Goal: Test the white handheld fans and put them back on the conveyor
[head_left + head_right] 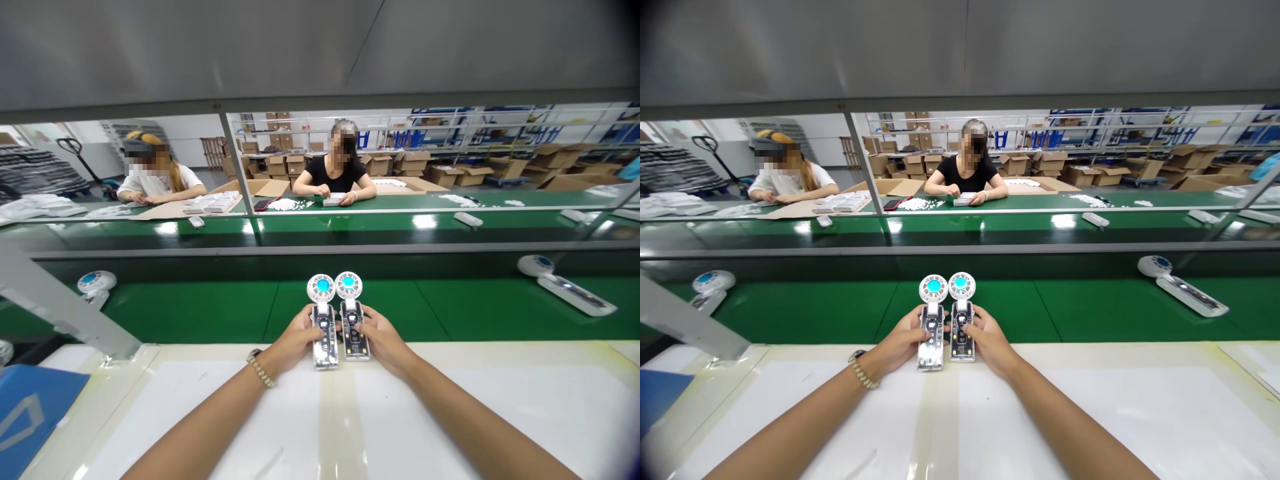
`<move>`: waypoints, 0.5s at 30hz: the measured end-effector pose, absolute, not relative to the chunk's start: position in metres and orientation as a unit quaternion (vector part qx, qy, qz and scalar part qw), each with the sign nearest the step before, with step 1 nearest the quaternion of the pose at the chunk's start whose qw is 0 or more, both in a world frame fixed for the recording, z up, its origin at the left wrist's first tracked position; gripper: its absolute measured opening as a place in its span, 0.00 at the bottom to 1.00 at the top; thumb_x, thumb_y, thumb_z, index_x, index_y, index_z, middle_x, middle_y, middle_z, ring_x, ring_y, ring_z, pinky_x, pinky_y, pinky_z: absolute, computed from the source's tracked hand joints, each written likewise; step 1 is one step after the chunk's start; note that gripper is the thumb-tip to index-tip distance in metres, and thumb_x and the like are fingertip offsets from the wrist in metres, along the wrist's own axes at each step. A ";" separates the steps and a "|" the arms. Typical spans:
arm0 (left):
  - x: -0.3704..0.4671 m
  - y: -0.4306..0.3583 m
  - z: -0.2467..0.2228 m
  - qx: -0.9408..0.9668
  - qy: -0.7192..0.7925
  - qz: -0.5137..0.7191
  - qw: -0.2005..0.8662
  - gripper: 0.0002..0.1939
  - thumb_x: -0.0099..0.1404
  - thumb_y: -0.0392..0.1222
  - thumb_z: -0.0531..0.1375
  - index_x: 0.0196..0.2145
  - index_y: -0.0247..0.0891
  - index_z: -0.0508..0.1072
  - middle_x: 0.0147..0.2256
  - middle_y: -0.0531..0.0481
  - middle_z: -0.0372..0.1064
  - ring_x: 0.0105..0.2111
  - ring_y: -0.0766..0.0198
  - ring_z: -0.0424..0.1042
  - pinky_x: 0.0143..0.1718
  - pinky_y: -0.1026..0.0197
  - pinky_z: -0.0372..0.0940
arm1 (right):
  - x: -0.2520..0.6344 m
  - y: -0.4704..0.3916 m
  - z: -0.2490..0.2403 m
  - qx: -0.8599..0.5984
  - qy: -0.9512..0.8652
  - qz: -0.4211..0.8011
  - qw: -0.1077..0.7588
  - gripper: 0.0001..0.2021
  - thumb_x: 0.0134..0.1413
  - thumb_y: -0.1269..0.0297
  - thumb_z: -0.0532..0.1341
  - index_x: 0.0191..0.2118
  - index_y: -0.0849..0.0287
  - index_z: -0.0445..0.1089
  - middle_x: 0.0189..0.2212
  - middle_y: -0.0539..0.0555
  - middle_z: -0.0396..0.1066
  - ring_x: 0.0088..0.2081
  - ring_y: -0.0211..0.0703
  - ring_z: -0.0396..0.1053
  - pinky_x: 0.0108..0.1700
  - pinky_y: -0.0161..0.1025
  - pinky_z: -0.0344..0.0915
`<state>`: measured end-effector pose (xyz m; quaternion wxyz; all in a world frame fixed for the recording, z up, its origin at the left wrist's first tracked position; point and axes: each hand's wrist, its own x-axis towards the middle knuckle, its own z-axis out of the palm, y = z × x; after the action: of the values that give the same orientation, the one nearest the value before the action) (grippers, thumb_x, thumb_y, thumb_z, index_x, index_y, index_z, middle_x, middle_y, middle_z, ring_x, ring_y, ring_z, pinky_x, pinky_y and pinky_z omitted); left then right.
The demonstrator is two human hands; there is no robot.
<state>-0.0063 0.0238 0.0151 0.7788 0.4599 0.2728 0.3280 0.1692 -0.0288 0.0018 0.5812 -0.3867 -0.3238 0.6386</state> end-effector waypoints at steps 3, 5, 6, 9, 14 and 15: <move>-0.006 0.023 0.015 0.460 0.275 0.324 0.779 0.22 0.46 0.27 0.61 0.40 0.36 0.64 0.42 0.43 0.67 0.44 0.51 0.68 0.41 0.52 0.64 | 0.169 -0.030 0.003 -0.378 -0.334 0.642 0.577 0.25 0.38 0.64 0.67 0.47 0.57 0.64 0.34 0.54 0.74 0.40 0.50 0.71 0.45 0.47 0.63; -0.007 0.023 0.016 0.466 0.267 0.320 0.780 0.22 0.47 0.27 0.61 0.42 0.36 0.64 0.40 0.43 0.68 0.43 0.52 0.69 0.41 0.52 0.64 | 0.169 -0.030 0.004 -0.378 -0.340 0.642 0.574 0.25 0.39 0.65 0.66 0.47 0.57 0.64 0.36 0.55 0.74 0.40 0.50 0.71 0.44 0.47 0.63; -0.007 0.023 0.017 0.470 0.260 0.320 0.780 0.22 0.48 0.27 0.60 0.42 0.35 0.64 0.40 0.43 0.69 0.42 0.53 0.69 0.41 0.53 0.64 | 0.169 -0.031 0.005 -0.379 -0.343 0.641 0.573 0.24 0.39 0.65 0.66 0.47 0.57 0.64 0.37 0.55 0.74 0.40 0.50 0.71 0.44 0.47 0.63; -0.008 0.022 0.020 0.478 0.246 0.318 0.781 0.23 0.49 0.29 0.62 0.43 0.34 0.64 0.39 0.42 0.70 0.40 0.54 0.70 0.41 0.53 0.63 | 0.169 -0.032 0.006 -0.381 -0.348 0.637 0.573 0.23 0.41 0.65 0.66 0.47 0.57 0.64 0.39 0.56 0.73 0.40 0.51 0.71 0.43 0.47 0.64; -0.007 0.020 0.023 0.480 0.246 0.321 0.779 0.21 0.49 0.31 0.64 0.42 0.34 0.66 0.39 0.42 0.69 0.40 0.54 0.70 0.42 0.52 0.63 | 0.169 -0.032 0.006 -0.380 -0.364 0.628 0.574 0.21 0.42 0.65 0.65 0.46 0.57 0.64 0.39 0.56 0.73 0.41 0.51 0.70 0.43 0.47 0.64; -0.007 0.020 0.024 0.480 0.246 0.320 0.779 0.21 0.49 0.31 0.64 0.42 0.34 0.66 0.39 0.42 0.69 0.40 0.54 0.70 0.42 0.52 0.63 | 0.168 -0.033 0.007 -0.379 -0.365 0.628 0.574 0.21 0.42 0.65 0.65 0.46 0.57 0.65 0.39 0.56 0.73 0.41 0.51 0.70 0.43 0.47 0.64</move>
<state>-0.0068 0.0198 0.0237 0.7787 0.4800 0.2459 0.3205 0.1682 -0.0325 0.0070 0.5737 -0.3790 -0.3653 0.6275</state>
